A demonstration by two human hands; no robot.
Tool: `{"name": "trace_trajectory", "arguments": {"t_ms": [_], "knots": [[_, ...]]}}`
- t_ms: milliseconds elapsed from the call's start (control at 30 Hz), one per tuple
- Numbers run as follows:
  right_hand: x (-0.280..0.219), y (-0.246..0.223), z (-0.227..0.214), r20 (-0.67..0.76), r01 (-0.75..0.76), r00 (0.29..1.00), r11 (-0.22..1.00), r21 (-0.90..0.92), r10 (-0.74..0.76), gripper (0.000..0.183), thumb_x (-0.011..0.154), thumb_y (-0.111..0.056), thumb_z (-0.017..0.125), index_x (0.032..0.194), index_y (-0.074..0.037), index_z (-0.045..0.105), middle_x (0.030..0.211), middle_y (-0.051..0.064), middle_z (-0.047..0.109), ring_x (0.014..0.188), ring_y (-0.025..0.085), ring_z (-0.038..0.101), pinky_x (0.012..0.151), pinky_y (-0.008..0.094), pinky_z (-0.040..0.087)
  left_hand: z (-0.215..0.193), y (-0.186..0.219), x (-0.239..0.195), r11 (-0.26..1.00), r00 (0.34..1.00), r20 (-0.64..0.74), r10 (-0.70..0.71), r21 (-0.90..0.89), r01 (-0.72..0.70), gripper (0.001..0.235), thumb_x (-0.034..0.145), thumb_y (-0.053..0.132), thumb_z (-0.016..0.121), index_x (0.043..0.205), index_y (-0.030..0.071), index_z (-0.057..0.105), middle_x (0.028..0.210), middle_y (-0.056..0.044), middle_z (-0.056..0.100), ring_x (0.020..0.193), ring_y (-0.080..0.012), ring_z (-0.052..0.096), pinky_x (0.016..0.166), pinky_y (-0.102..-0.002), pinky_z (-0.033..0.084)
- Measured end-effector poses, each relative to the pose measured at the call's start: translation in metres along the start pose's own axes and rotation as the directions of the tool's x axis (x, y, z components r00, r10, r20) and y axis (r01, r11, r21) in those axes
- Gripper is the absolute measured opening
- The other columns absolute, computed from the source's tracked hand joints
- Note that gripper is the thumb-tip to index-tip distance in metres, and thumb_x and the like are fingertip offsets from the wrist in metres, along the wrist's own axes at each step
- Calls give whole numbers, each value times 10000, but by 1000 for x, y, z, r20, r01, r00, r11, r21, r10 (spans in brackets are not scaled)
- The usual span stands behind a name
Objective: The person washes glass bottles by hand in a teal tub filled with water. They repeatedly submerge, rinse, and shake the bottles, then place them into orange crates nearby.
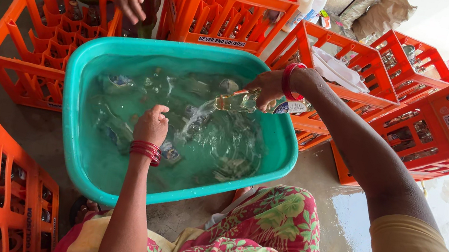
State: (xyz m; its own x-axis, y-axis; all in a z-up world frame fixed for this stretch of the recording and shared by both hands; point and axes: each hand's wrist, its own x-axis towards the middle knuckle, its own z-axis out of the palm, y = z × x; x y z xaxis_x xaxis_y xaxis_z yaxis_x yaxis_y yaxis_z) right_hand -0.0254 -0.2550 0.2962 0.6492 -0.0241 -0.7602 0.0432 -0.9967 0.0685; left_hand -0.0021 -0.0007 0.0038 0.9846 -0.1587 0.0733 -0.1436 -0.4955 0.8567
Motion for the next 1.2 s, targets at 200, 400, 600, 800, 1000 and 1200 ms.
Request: {"name": "trace_trajectory", "arguments": {"t_ms": [200,400,600,800,1000,1200], "knots": [[-2,-15,-6,0,-40,999,997,-69,40,878,751,-193,678,1580,-267,398,1090,117,774,994,253,749,908,442,594,-1,2,-1,1000,1000,12,-1,-25,2,307,903,113,606,1196,146,694,1078,-100,759,973,-319,720,837,-454,565],[-4,-29,-12,11,-131,991,968,-213,136,893,751,-221,701,1587,-276,391,1120,103,742,1029,276,717,901,464,591,4,-2,0,998,998,-31,57,-40,-58,302,891,95,606,1176,137,700,1063,-110,753,968,-327,717,837,-454,562],[-11,-50,-15,-48,-165,986,931,-326,158,883,720,-200,688,1564,-277,442,1126,88,755,1042,288,724,900,467,595,1,25,-8,944,982,-77,174,-271,-189,319,897,69,646,1203,145,692,1061,-75,753,943,-249,748,831,-392,596],[-4,-50,-6,-169,-158,982,839,-520,80,678,715,-212,700,1387,-272,636,1137,75,736,1072,302,696,900,469,560,4,81,-43,704,915,-159,371,-595,-389,576,853,96,786,1387,148,576,1271,-98,660,1145,-243,674,1004,-396,563],[11,-7,27,-385,-186,907,661,-727,-169,475,803,-612,700,919,-156,767,913,102,756,860,261,722,772,419,581,36,122,-74,540,858,-288,425,-680,-496,797,794,78,890,1493,99,508,1392,-97,610,1239,-230,629,1058,-389,543],[-6,-31,37,-455,-451,880,538,-712,135,436,802,-564,730,1043,-209,805,1072,92,791,1067,305,739,950,563,513,58,129,-69,479,916,37,400,-860,-175,765,879,236,812,1544,121,451,1346,-103,660,1158,-225,700,932,-364,616]]}}
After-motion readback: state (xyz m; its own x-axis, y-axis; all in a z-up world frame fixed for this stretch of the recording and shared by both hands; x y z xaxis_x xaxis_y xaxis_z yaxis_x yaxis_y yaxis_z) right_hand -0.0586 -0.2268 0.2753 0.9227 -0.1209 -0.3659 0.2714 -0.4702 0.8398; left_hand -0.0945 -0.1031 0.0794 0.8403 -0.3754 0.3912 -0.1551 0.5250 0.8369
